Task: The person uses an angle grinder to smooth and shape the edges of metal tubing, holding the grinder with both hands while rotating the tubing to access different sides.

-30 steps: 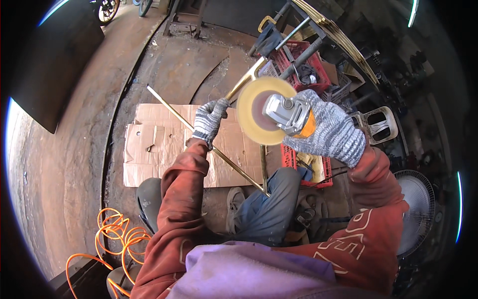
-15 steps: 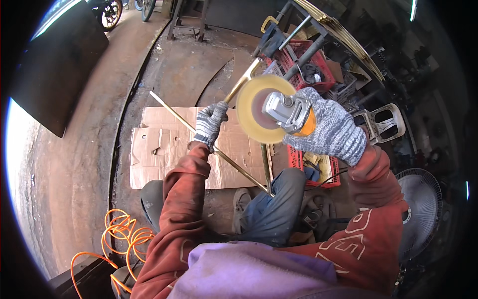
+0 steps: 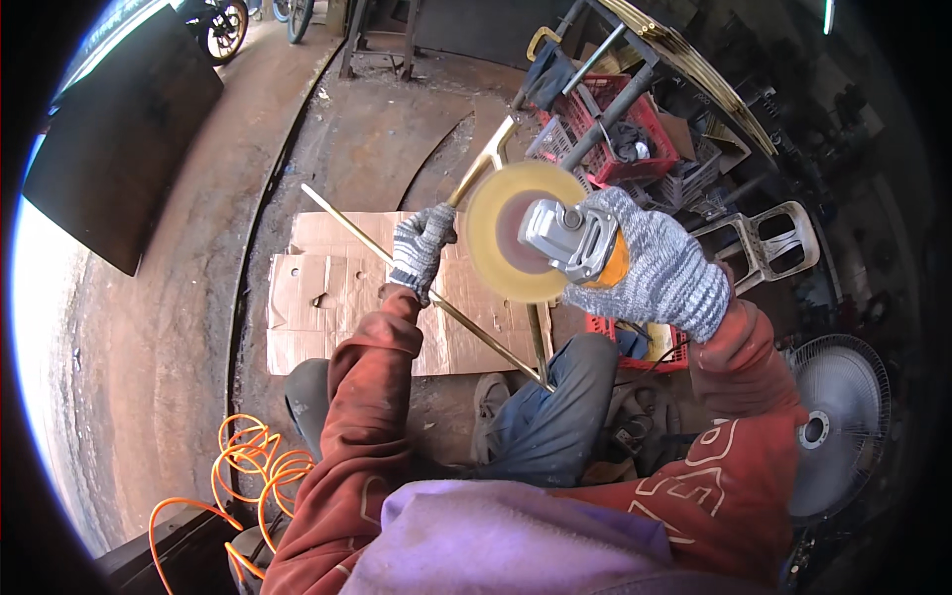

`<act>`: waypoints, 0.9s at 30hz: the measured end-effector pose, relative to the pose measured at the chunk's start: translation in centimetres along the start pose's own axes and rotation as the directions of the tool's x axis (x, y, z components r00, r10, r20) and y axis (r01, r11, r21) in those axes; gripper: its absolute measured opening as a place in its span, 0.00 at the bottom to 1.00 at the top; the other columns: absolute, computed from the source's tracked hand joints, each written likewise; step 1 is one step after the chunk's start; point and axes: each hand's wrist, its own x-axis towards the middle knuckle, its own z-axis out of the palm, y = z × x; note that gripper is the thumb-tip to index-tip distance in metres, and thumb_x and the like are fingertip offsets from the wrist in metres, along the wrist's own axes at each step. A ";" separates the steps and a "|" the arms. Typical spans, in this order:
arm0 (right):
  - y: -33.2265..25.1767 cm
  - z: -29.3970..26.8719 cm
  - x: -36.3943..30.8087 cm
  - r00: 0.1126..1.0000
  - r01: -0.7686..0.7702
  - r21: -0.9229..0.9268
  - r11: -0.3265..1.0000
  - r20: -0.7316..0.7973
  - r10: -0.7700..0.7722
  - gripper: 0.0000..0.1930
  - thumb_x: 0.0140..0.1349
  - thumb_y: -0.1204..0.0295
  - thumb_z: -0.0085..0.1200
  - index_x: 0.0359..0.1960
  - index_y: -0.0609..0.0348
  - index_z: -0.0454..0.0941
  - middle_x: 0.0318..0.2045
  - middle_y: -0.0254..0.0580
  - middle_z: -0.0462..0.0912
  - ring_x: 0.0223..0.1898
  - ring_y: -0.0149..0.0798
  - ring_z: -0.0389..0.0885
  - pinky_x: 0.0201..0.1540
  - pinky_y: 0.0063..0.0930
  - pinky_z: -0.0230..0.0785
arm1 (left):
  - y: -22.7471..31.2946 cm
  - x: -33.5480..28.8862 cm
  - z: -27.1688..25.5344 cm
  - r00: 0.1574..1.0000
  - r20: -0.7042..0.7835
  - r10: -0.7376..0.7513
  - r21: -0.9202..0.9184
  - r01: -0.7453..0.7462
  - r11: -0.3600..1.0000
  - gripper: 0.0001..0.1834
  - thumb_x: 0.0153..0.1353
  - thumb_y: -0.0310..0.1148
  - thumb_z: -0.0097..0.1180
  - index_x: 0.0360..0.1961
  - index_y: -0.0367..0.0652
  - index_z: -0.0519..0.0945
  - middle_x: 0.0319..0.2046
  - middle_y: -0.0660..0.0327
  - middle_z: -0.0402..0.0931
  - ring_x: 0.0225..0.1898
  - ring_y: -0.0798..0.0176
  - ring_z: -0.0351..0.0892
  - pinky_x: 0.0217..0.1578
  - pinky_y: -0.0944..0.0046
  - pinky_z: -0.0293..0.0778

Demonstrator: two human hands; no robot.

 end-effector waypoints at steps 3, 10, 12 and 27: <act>1.1 0.8 0.0 0.980 0.160 0.024 0.987 -0.122 -0.156 0.45 0.44 0.52 0.79 0.62 0.59 0.70 0.50 0.51 0.83 0.50 0.53 0.85 0.54 0.42 0.78 | 1.0 0.0 -0.6 0.996 -0.086 0.016 0.216 0.003 0.976 0.36 0.71 0.62 0.49 0.21 0.40 0.83 0.17 0.60 0.79 0.23 0.65 0.78 0.32 0.62 0.73; 0.5 1.8 -1.4 0.990 0.106 0.372 0.922 0.049 -0.133 0.44 0.41 0.57 0.82 0.60 0.59 0.72 0.50 0.48 0.82 0.52 0.49 0.84 0.57 0.39 0.75 | 1.1 0.0 -1.9 0.977 -0.214 0.013 0.393 0.074 0.917 0.43 0.73 0.65 0.35 0.17 0.39 0.80 0.13 0.58 0.76 0.18 0.59 0.77 0.27 0.56 0.72; 1.1 2.1 -1.2 0.989 0.124 0.390 0.912 0.031 -0.147 0.44 0.40 0.58 0.82 0.59 0.59 0.72 0.50 0.49 0.82 0.52 0.49 0.84 0.58 0.40 0.74 | 0.0 0.3 -2.9 0.981 -0.186 0.059 0.452 0.032 0.892 0.36 0.75 0.58 0.41 0.24 0.37 0.81 0.14 0.56 0.76 0.18 0.56 0.78 0.26 0.53 0.72; 2.9 4.7 1.5 0.954 0.299 0.609 0.735 -0.177 -0.242 0.43 0.42 0.53 0.81 0.57 0.60 0.72 0.47 0.46 0.81 0.51 0.39 0.82 0.56 0.36 0.74 | 1.0 2.4 -3.7 0.889 -0.203 0.411 0.839 -0.058 0.541 0.08 0.64 0.32 0.60 0.42 0.43 0.78 0.22 0.46 0.79 0.24 0.40 0.81 0.23 0.46 0.71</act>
